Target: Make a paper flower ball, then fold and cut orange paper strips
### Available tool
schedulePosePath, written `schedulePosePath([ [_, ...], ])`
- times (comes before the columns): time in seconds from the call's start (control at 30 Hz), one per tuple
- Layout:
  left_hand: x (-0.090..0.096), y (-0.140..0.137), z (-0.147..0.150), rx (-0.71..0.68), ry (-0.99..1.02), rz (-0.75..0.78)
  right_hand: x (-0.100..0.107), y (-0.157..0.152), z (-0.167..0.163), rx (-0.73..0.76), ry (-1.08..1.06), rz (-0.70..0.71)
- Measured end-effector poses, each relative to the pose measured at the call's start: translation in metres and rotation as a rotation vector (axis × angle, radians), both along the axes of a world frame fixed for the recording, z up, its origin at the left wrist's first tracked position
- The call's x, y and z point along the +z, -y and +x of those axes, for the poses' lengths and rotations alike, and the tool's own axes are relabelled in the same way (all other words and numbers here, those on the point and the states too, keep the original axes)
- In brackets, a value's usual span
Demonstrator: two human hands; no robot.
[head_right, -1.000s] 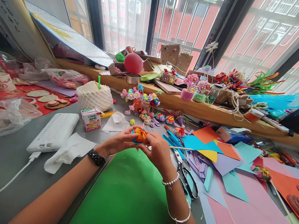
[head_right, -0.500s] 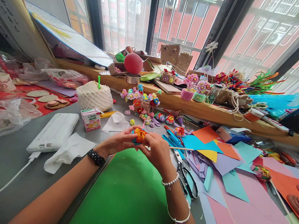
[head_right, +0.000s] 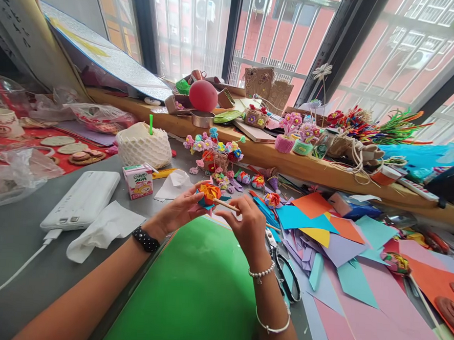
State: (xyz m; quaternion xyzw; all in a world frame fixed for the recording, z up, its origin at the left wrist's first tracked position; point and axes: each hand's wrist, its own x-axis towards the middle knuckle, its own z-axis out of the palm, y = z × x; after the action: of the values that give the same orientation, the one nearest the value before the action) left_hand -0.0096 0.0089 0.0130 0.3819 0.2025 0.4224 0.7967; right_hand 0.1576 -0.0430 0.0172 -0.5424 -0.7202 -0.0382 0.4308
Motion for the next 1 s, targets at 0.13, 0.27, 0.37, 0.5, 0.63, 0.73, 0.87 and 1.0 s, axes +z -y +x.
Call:
schedulePosePath([
  [0.13, -0.0017, 0.0016, 0.0018, -0.053, 0.012, 0.014, -0.0045, -0.0027, -0.0024, 0.003, -0.025, 0.011],
  [0.27, -0.004, 0.0016, 0.0028, -0.111, 0.023, 0.093, -0.0057, -0.0031, -0.0034, -0.048, -0.007, 0.051],
  [0.37, -0.0053, 0.0006, 0.0008, -0.159, 0.019, 0.154, -0.0045, -0.0023, -0.003, -0.084, 0.002, 0.09],
  [0.5, -0.0052, -0.0001, -0.003, -0.182, 0.006, 0.205, -0.004, -0.0012, -0.0031, -0.029, -0.021, 0.112],
  [0.63, -0.0042, -0.0003, -0.0032, -0.196, -0.018, 0.268, -0.0051, -0.002, -0.0027, 0.044, -0.057, 0.07],
  [0.73, -0.0028, 0.0, -0.0012, -0.192, -0.048, 0.321, -0.0056, -0.0036, -0.0009, 0.077, -0.098, 0.024],
  [0.87, 0.0001, 0.0001, -0.0008, -0.192, -0.12, 0.409, -0.0055, -0.0047, 0.0017, 0.122, -0.159, -0.031],
  [1.0, 0.0038, -0.0012, -0.0049, -0.158, -0.259, 0.503, -0.0052, -0.0044, 0.0025, 0.145, -0.177, -0.074],
])
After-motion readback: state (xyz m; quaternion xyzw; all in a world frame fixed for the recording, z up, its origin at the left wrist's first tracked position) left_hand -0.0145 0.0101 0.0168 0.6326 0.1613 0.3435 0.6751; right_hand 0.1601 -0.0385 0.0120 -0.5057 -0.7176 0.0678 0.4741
